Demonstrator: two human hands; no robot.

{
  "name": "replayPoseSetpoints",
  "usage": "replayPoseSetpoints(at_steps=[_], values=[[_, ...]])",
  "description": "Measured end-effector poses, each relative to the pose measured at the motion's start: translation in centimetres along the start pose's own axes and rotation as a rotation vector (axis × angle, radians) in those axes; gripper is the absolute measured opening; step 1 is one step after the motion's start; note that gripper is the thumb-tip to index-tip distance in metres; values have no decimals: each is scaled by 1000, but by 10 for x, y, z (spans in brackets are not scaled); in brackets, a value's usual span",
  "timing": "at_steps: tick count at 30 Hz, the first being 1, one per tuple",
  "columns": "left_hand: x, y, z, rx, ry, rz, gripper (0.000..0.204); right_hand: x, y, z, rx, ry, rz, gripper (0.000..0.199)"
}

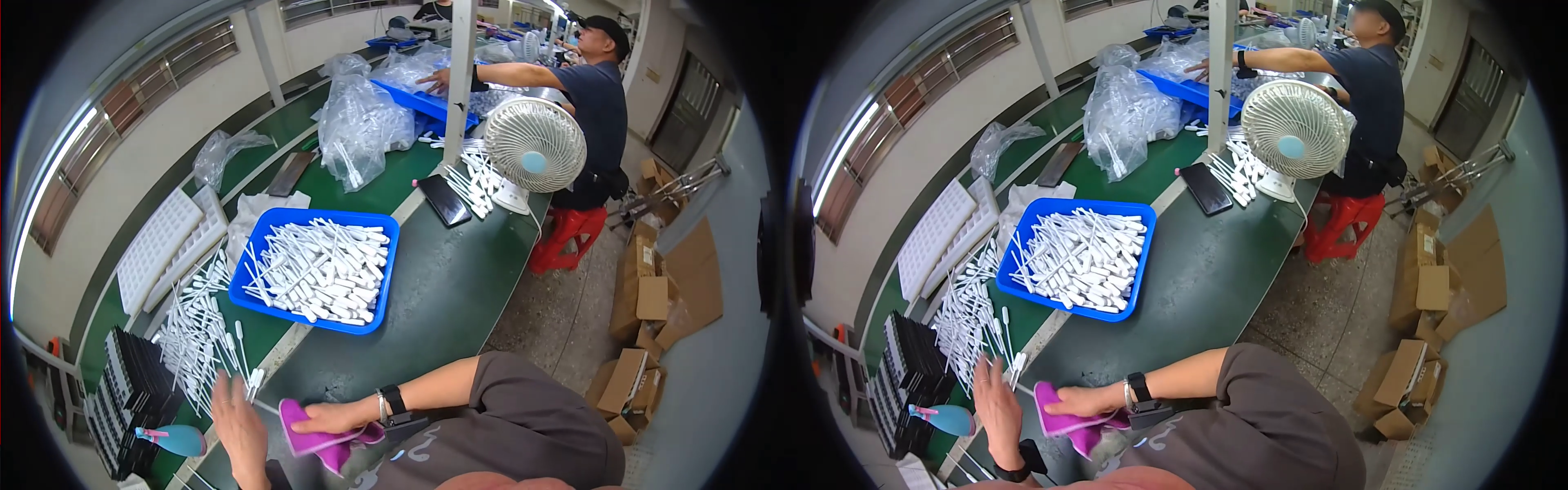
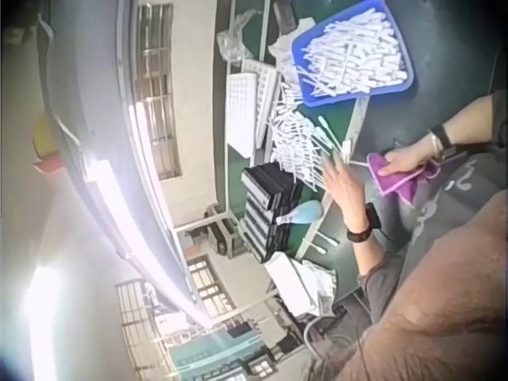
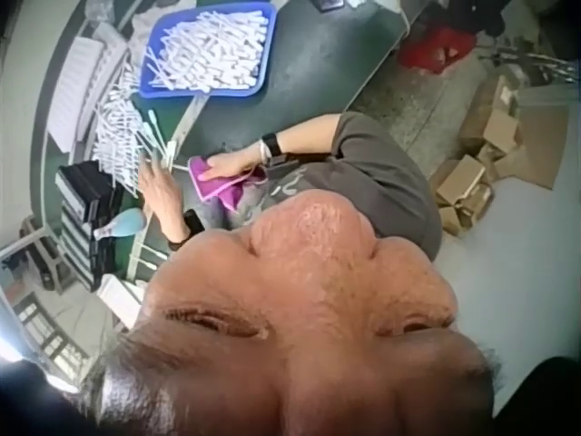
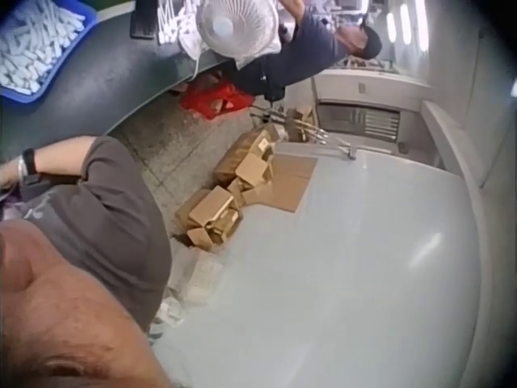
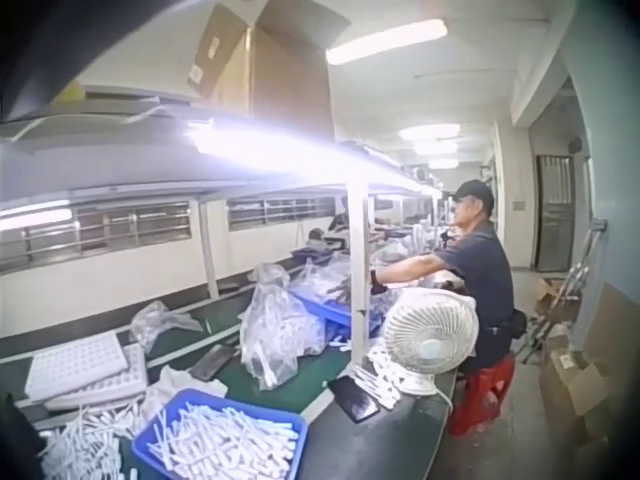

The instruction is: The person picks up a swab from a pile, wipes its tip and handle with a cloth, and places it into a blue tray, repeating this process for several swabs.

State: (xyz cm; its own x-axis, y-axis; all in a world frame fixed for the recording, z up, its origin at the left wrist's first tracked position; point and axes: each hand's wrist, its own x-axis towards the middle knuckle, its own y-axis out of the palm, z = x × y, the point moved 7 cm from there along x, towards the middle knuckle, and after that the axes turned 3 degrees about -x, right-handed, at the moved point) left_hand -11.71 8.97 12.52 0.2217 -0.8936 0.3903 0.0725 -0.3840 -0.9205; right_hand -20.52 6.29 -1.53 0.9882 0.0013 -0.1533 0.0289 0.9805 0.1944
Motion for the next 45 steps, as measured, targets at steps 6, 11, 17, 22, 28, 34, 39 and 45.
replayPoseSetpoints(at_steps=[6, 11, 17, 22, 28, 34, 39, 45], values=[[-65, 47, 28, -681, -587, -247, 14, 1, -19, 11, 210, 19, -159, 49], [-80, 92, 19, -1130, -647, -163, 19, 13, -19, 1, -53, -12, -132, 53], [-78, 117, 22, -1229, -731, -232, 17, 17, -25, -11, -181, 39, -52, 63], [-89, 108, 24, -1413, -947, -471, 18, 23, -13, -20, -252, 11, -72, 58], [-120, 148, 83, -1850, -1076, -443, 27, 17, -32, -25, 95, -40, -180, 55], [-104, 147, 55, -2173, -973, -344, 31, 7, -41, -14, 273, -23, -285, 51], [-96, 131, 32, -2153, -1072, -390, 31, -1, -39, 0, 420, -134, -304, 50], [-102, 117, 28, -2070, -1054, -347, 31, 0, -52, 1, 443, -134, -335, 44]])
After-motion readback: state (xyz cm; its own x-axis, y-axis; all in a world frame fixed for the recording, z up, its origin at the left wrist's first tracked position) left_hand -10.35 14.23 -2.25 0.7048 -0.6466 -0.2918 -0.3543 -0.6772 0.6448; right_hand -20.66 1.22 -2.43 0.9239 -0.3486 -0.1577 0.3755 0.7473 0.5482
